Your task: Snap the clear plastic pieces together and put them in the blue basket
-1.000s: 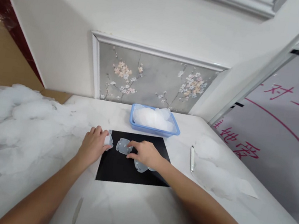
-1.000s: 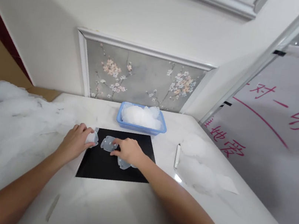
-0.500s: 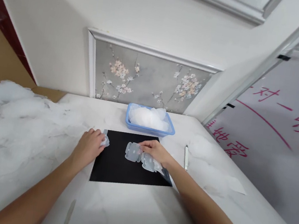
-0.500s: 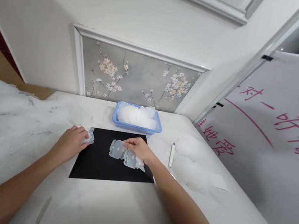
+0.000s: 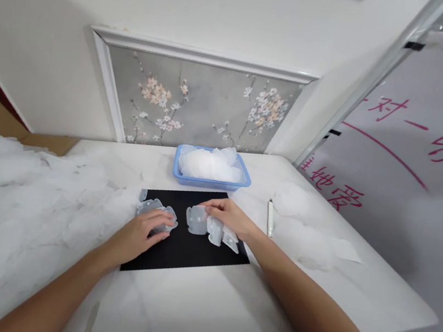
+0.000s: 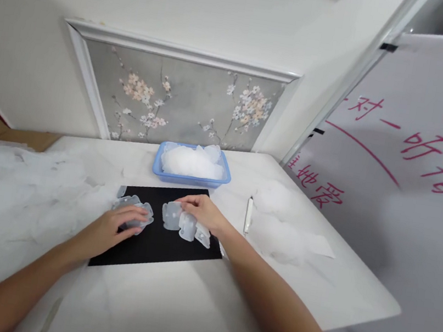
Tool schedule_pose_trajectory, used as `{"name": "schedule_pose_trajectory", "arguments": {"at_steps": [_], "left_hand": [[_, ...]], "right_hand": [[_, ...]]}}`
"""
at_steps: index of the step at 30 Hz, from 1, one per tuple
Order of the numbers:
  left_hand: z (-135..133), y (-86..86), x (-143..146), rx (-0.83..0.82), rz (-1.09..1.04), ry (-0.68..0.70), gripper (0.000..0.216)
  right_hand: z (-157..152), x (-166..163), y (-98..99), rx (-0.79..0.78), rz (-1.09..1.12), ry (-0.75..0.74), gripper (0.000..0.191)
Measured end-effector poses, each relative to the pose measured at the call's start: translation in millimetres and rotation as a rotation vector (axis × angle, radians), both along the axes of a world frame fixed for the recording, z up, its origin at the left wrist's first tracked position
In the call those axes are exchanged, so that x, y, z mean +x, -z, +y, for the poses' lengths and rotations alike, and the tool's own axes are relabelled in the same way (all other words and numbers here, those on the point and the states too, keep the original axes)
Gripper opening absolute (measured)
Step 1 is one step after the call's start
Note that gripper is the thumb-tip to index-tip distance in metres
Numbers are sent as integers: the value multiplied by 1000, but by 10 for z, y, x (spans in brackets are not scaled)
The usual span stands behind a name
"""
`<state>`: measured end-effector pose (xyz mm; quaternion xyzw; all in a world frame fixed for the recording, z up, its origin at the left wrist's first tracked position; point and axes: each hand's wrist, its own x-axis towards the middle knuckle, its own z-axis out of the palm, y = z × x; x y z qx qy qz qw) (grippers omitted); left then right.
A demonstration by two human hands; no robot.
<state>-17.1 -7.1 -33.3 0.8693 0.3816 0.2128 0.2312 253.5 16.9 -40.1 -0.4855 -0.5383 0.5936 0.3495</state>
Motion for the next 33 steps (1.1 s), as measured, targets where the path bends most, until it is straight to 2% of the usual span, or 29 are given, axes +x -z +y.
{"name": "schedule_pose_trajectory", "arguments": {"at_steps": [5,8,10,13,15,17,20,22,24,28,31,33], "left_hand": [[61,-40,-49,28,-20,-263,27],[72,-19,-67,-23,10,-309,29],[70,15,-66,-32,13,-315,37],[57,65,-38,-28,-32,-309,41],[44,81,-9,-38,-75,-295,42],[30,82,14,-57,-115,-280,41],[19,70,14,-114,-159,-252,43],[20,59,-7,-150,-160,-226,47],[22,43,-30,-151,-134,-195,49],[15,-6,-45,-72,-50,-112,40],[14,-39,-37,-64,-28,-65,35],[19,-53,-34,-64,-43,-83,36]], "right_hand": [[-18,-42,-25,92,-21,61,26],[-38,-94,-12,218,-186,78,33],[-63,-160,0,366,-340,64,32],[-107,-300,23,663,-465,-77,19],[-124,-390,50,818,-497,-202,33],[-127,-451,82,896,-546,-297,32],[-121,-465,110,926,-595,-370,9],[-123,-431,91,911,-547,-379,9],[-128,-374,43,820,-423,-300,9],[-99,-212,-44,405,-192,-36,17],[-41,-93,-37,126,-89,-24,23],[-5,-38,-9,12,-22,-49,25]]}}
